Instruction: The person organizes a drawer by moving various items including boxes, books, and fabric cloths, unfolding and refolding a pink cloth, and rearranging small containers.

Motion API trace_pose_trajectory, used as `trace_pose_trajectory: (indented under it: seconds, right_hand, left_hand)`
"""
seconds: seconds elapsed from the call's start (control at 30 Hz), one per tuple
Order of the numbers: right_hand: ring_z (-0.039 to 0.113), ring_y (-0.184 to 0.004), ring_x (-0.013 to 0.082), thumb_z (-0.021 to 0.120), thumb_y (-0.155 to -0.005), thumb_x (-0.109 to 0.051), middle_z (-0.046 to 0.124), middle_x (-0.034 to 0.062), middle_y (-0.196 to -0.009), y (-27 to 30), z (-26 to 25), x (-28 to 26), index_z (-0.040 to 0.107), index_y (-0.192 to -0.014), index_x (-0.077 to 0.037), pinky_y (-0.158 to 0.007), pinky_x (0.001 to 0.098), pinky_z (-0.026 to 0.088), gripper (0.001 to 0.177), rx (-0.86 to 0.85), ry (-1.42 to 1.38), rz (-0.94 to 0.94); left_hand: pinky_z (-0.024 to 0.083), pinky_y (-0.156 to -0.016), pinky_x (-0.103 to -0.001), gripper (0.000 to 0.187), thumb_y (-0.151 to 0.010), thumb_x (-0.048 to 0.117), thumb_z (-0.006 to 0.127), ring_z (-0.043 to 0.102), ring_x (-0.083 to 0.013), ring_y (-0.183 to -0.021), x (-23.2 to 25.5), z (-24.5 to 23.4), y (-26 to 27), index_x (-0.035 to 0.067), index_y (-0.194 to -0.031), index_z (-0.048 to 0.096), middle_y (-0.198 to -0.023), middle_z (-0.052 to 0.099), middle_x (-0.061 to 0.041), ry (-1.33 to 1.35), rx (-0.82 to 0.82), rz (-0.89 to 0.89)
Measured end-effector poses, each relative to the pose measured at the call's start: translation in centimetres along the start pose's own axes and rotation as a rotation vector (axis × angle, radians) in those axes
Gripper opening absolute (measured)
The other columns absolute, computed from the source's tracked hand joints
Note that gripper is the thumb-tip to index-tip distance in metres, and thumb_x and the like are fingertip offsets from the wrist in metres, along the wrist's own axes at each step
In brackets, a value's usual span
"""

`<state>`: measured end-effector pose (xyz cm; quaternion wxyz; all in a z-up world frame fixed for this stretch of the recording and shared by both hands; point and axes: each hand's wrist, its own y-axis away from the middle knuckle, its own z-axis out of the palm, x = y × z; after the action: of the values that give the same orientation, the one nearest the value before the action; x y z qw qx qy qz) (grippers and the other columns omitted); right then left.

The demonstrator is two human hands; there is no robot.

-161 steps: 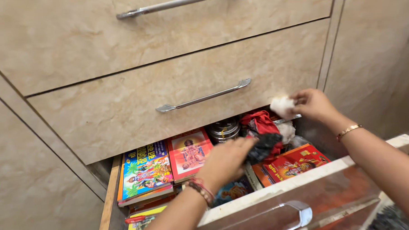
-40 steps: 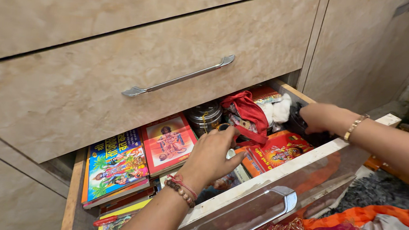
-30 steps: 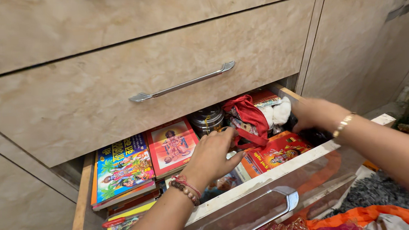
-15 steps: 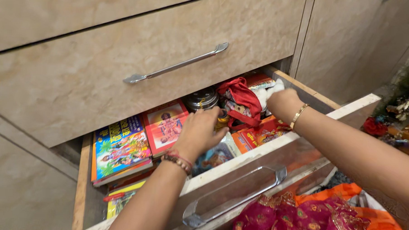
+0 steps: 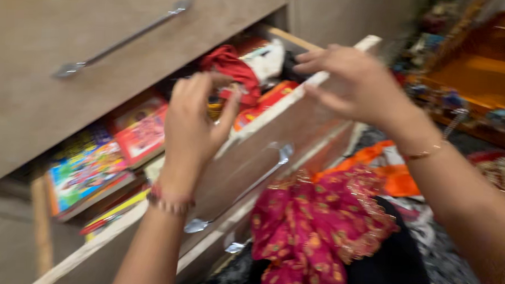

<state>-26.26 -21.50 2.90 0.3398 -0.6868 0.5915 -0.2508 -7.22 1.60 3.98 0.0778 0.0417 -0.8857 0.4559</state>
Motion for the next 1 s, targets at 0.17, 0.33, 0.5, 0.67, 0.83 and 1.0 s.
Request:
trace_pose_trajectory:
  seconds: [0.17, 0.33, 0.5, 0.67, 0.83, 1.0]
  right_hand:
    - [0.072, -0.107, 0.027, 0.079, -0.086, -0.029, 0.074, 0.0107, -0.122, 12.9, -5.9, 6.3, 0.073, -0.125, -0.012, -0.087, 0.0401, 0.056, 0.043, -0.167, 0.076, 0.794]
    - [0.06, -0.128, 0.0285, 0.093, -0.063, -0.029, 0.06, 0.0096, -0.143, 30.1, -1.1, 14.7, 0.053, -0.143, -0.017, -0.108, 0.0383, 0.049, 0.091, -0.758, 0.086, 1.027]
    - [0.055, -0.134, 0.0337, 0.091, -0.067, -0.046, 0.055, 0.0191, -0.145, 43.0, 7.1, 17.2, 0.047, -0.146, -0.009, -0.112, 0.0386, 0.044, 0.098, -0.856, 0.048, 1.044]
    - [0.064, -0.129, 0.0271, 0.081, -0.072, -0.04, 0.068, 0.0103, -0.138, 40.3, 8.3, 14.4, 0.067, -0.132, -0.019, -0.111, 0.0373, 0.05, 0.066, -0.937, 0.151, 1.147]
    - [0.071, -0.123, 0.0305, 0.075, -0.083, -0.036, 0.076, 0.0117, -0.131, 32.8, 5.7, 11.1, 0.074, -0.127, -0.025, -0.106, 0.042, 0.055, 0.045, -0.839, 0.287, 1.256]
    - [0.055, -0.133, 0.0391, 0.072, -0.077, -0.03, 0.056, 0.0207, -0.146, 25.8, 2.9, 7.1, 0.064, -0.133, -0.013, -0.108, 0.0492, 0.047, 0.059, -0.426, 0.077, 0.643]
  left_hand:
    - [0.053, -0.09, -0.04, 0.023, -0.093, 0.019, 0.076, 0.066, -0.0294, -0.101, 8.6, 5.5, 2.0, 0.007, -0.111, 0.069, -0.107, 0.072, -0.009, 0.299, -0.11, 0.026]
    - [0.053, -0.09, -0.04, 0.03, -0.089, 0.021, 0.076, 0.065, -0.031, -0.104, 13.1, 11.2, 3.3, 0.007, -0.114, 0.067, -0.11, 0.071, -0.01, 0.427, -0.21, -0.073]
    - [0.053, -0.09, -0.041, 0.033, -0.087, 0.023, 0.075, 0.066, -0.0313, -0.106, 14.3, 12.7, 4.9, 0.007, -0.115, 0.067, -0.111, 0.071, -0.01, 0.452, -0.293, -0.167]
    - [0.053, -0.09, -0.04, 0.036, -0.089, 0.031, 0.076, 0.066, -0.0306, -0.106, 12.3, 12.0, 6.9, 0.008, -0.116, 0.068, -0.112, 0.072, -0.01, 0.348, -0.36, -0.306]
    - [0.047, -0.096, -0.046, 0.074, -0.07, 0.051, 0.086, 0.062, -0.0334, -0.11, 9.8, 11.9, 12.0, 0.004, -0.122, 0.064, -0.114, 0.068, -0.015, 0.323, -0.501, -0.286]
    - [0.038, -0.103, -0.059, 0.062, -0.06, 0.046, 0.083, 0.055, -0.0448, -0.122, 8.9, 14.2, 17.4, 0.013, -0.111, 0.07, -0.121, 0.068, -0.02, 0.162, -0.765, -0.146]
